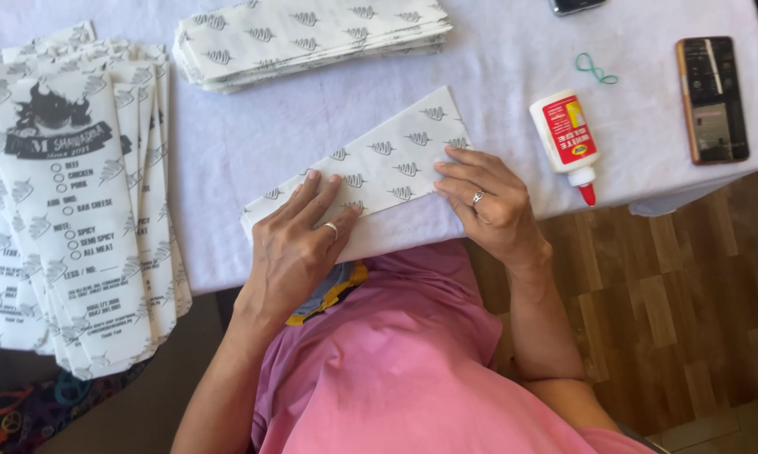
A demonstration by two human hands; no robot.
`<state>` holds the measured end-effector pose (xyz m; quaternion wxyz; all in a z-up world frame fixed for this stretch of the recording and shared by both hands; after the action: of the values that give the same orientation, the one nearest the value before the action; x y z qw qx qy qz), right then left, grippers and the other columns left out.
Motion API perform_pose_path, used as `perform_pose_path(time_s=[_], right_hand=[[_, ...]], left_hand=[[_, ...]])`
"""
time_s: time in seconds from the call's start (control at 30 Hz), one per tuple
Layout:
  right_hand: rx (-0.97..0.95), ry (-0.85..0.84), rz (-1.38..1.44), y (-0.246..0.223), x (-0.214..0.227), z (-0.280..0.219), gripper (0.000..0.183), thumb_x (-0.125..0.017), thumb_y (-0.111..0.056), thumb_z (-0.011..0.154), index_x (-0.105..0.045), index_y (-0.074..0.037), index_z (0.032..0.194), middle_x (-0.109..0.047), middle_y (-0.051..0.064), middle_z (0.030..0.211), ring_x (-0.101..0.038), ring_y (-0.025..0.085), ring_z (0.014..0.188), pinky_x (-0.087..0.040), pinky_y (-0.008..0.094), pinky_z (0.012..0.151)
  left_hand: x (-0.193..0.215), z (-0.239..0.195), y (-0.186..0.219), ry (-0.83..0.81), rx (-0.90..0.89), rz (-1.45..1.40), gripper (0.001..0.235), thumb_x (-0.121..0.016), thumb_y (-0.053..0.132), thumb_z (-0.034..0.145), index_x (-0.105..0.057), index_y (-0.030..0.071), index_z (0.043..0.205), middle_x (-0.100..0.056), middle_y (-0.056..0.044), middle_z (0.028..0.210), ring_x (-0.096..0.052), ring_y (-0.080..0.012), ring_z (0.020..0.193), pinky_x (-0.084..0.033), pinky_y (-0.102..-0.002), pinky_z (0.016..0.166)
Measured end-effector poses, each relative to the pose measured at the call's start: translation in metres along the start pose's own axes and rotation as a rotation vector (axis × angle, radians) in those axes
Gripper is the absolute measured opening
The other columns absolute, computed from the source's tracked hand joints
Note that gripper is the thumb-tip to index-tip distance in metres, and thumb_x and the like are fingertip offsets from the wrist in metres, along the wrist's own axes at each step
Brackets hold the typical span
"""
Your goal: Assembling paper sleeves by folding printed paper sheets and applying glue to the edges.
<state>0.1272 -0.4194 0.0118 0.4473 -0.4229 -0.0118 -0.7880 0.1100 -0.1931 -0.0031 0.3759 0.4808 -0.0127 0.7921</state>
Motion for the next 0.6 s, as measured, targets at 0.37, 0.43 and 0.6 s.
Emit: perform_pose_path(time_s=[0.37, 0.43, 0.6], right_hand=[[0.036, 0.02, -0.017, 0.001, -0.002, -0.005, 0.004, -0.076, 0.003, 0.095, -0.077, 0.002, 0.091, -0.078, 0.017, 0.102, -0.075, 0.042, 0.105, -0.06, 0.052, 0.094], [0.036, 0.024, -0.025, 0.001, -0.003, -0.007, 0.004, -0.076, 0.003, 0.095, -0.077, 0.002, 0.091, -0.078, 0.017, 0.102, -0.075, 0.042, 0.105, -0.06, 0.052, 0.094], [0.101, 0.0, -0.17, -0.02, -0.003, 0.004, 0.006, -0.071, 0.0, 0.099, -0.076, 0.001, 0.101, -0.076, 0.019, 0.113, -0.07, 0.044, 0.113, -0.054, 0.057, 0.1]], left_hand=[[0.004, 0.001, 0.005, 0.014, -0.014, -0.018, 0.012, -0.074, 0.009, 0.093, -0.085, 0.014, 0.096, -0.077, -0.021, 0.115, -0.069, -0.0454, 0.115, -0.059, -0.053, 0.094], [0.004, 0.0, 0.004, 0.012, -0.01, -0.018, 0.012, -0.074, 0.009, 0.094, -0.085, 0.014, 0.096, -0.077, -0.021, 0.115, -0.069, -0.0453, 0.116, -0.059, -0.053, 0.094], [0.003, -0.001, 0.005, 0.01, 0.007, -0.036, 0.015, -0.076, 0.008, 0.091, -0.085, 0.015, 0.1, -0.077, -0.02, 0.117, -0.068, -0.0458, 0.117, -0.058, -0.054, 0.096]])
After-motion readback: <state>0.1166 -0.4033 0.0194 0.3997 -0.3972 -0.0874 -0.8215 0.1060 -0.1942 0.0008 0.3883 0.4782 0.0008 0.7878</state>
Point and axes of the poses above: each hand's wrist, its own z-axis towards the middle knuckle, its own x-axis out of the back of the hand, y = z × x, the point moved 6 cm from there along z, towards the middle knuckle
